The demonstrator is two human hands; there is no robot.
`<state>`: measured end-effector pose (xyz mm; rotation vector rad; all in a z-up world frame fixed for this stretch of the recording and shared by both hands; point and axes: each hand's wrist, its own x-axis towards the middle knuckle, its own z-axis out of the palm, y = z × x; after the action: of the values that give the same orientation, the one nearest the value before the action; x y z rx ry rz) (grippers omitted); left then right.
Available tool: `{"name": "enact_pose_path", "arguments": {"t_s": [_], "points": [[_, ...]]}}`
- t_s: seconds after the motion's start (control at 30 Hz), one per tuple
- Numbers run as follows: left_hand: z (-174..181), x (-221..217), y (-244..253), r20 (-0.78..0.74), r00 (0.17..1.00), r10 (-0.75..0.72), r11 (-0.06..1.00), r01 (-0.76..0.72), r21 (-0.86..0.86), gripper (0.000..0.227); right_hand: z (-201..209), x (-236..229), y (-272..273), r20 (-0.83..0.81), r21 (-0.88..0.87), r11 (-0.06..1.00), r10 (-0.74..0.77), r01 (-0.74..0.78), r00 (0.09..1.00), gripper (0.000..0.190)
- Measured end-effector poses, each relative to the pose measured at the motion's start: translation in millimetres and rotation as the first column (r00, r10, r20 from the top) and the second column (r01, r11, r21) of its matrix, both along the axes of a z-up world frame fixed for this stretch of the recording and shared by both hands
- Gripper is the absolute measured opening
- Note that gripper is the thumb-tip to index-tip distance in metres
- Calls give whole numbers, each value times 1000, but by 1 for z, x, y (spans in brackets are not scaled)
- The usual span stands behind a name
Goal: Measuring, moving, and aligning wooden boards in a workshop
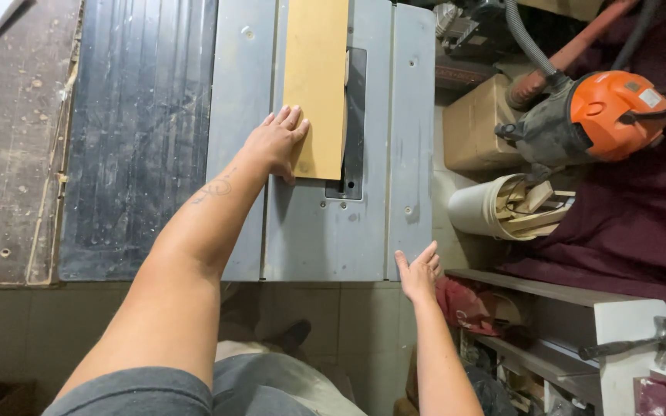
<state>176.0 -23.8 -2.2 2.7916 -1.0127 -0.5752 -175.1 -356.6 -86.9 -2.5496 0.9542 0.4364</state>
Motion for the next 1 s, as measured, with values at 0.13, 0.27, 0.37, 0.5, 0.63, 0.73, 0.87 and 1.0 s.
{"name": "enact_pose_path", "arguments": {"t_s": [0.13, 0.27, 0.37, 0.5, 0.63, 0.73, 0.87, 1.0], "points": [[-2, 6, -2, -12, 1000, 11, 1000, -11, 1, 147, 3, 0, 3, 1, -13, 1000, 10, -10, 1000, 116], [-8, 13, -3, -12, 1000, 9, 1000, -9, 4, 149, 9, 0, 6, 13, -12, 1000, 6, -6, 1000, 116], [-9, 15, -4, -27, 1000, 15, 1000, -15, 9, 150, 19, 0, 11, 4, -10, 1000, 8, -8, 1000, 116], [-7, 19, -5, -31, 999, 19, 1000, -18, 11, 150, 19, 0, 11, 0, -22, 1000, 16, -16, 1000, 116], [-6, 27, -9, -31, 999, 25, 1000, -25, 18, 149, 15, -1, 8, 5, -27, 999, 17, -17, 1000, 117], [-11, 38, -11, -29, 999, 33, 999, -32, 32, 152, 18, 0, 9, 3, -35, 999, 21, -21, 1000, 116], [-9, 42, -7, -23, 999, 29, 999, -28, 21, 150, 17, 2, 7, -16, -10, 1000, 0, 0, 1000, 114], [1, 43, 4, -25, 1000, 11, 1000, -10, 28, 148, 14, 0, 4, -31, 9, 1000, -16, 16, 999, 115]]}}
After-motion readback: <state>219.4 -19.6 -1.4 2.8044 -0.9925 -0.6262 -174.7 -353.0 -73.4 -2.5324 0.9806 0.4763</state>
